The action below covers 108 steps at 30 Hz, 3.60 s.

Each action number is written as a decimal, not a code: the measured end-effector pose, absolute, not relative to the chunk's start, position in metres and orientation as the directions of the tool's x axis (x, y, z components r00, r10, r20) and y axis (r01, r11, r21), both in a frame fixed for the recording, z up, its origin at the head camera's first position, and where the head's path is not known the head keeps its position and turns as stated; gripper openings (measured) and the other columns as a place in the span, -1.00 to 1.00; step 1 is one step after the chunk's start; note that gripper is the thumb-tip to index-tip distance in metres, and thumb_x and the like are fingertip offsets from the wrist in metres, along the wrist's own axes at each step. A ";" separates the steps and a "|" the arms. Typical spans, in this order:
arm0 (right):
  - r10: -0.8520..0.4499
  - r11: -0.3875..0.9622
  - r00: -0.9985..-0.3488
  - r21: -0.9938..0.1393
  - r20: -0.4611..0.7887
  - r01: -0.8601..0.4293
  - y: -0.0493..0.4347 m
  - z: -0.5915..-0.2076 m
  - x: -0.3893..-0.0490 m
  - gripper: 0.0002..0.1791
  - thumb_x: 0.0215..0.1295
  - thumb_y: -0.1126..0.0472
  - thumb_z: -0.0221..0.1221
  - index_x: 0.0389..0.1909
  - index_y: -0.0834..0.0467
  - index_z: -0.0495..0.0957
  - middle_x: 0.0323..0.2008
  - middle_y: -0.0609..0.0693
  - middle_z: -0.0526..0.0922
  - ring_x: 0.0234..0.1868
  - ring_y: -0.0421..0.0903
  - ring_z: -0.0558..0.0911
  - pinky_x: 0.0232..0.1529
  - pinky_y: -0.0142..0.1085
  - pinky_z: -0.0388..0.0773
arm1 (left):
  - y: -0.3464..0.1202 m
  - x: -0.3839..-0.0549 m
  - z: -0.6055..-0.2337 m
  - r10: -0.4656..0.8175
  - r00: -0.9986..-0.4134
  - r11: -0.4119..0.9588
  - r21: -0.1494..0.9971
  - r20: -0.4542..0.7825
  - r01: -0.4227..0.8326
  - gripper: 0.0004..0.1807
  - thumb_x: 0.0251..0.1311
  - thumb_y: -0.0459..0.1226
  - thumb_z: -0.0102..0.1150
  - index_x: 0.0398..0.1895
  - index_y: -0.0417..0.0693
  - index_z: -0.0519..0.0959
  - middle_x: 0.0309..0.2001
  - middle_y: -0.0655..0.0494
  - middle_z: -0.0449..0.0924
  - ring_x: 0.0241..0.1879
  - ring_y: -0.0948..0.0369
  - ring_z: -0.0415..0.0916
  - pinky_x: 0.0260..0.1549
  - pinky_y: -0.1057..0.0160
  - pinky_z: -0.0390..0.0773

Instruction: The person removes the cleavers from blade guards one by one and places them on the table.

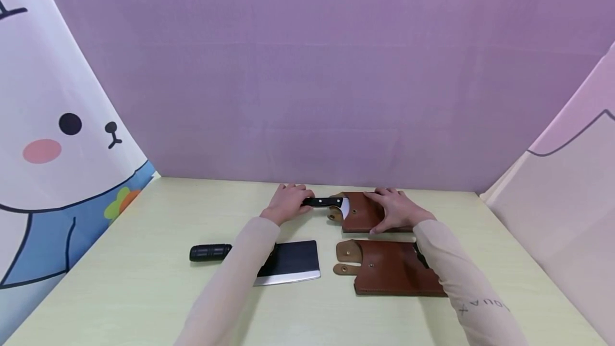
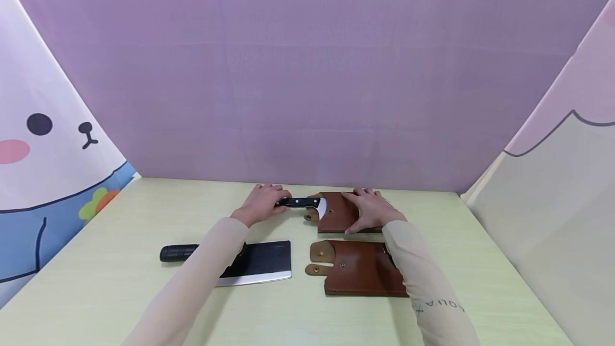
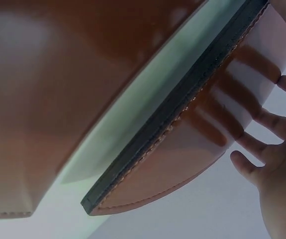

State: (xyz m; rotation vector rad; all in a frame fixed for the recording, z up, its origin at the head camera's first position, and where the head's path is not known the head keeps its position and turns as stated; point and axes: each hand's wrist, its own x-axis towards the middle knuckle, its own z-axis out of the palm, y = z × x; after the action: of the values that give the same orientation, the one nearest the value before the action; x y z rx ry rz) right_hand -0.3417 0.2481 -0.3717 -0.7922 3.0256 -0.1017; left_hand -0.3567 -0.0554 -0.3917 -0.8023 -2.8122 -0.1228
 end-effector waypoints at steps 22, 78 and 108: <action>-0.488 0.871 -0.873 -0.049 0.022 -0.489 0.246 -0.371 -0.339 0.13 -0.35 -0.31 0.38 0.32 0.05 0.21 0.20 0.23 0.31 0.19 0.24 0.27 0.17 0.21 0.16 | -0.065 -0.357 -0.390 0.503 -0.821 0.848 0.032 0.269 0.530 -0.66 0.13 0.01 0.15 -0.04 0.18 0.54 -0.06 0.18 0.55 -0.03 0.10 0.41 -0.04 -0.01 0.33; -0.476 0.876 -0.879 -0.076 0.018 -0.476 0.257 -0.374 -0.338 0.15 -0.36 -0.31 0.38 0.33 0.05 0.18 0.23 0.26 0.28 0.20 0.26 0.27 0.17 0.22 0.14 | -0.087 -0.356 -0.386 0.479 -0.832 0.857 0.054 0.280 0.512 -0.67 0.11 0.01 0.17 -0.05 0.22 0.54 -0.03 0.18 0.53 0.01 0.10 0.39 -0.02 -0.05 0.31; -0.453 0.887 -0.891 -0.091 0.013 -0.452 0.261 -0.374 -0.334 0.16 -0.36 -0.26 0.40 0.34 0.09 0.16 0.24 0.28 0.26 0.21 0.30 0.25 0.18 0.24 0.11 | -0.104 -0.356 -0.383 0.484 -0.830 0.853 0.059 0.278 0.518 -0.68 0.11 -0.01 0.17 -0.06 0.19 0.55 -0.03 0.16 0.54 0.02 0.07 0.41 -0.03 -0.05 0.32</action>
State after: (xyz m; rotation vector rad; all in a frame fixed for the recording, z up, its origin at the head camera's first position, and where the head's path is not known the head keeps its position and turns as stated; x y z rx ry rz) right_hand -0.3341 0.2609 -0.3736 -0.7298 3.0435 -0.1436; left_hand -0.3561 -0.1038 -0.3831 -0.7640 -2.7765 -0.1919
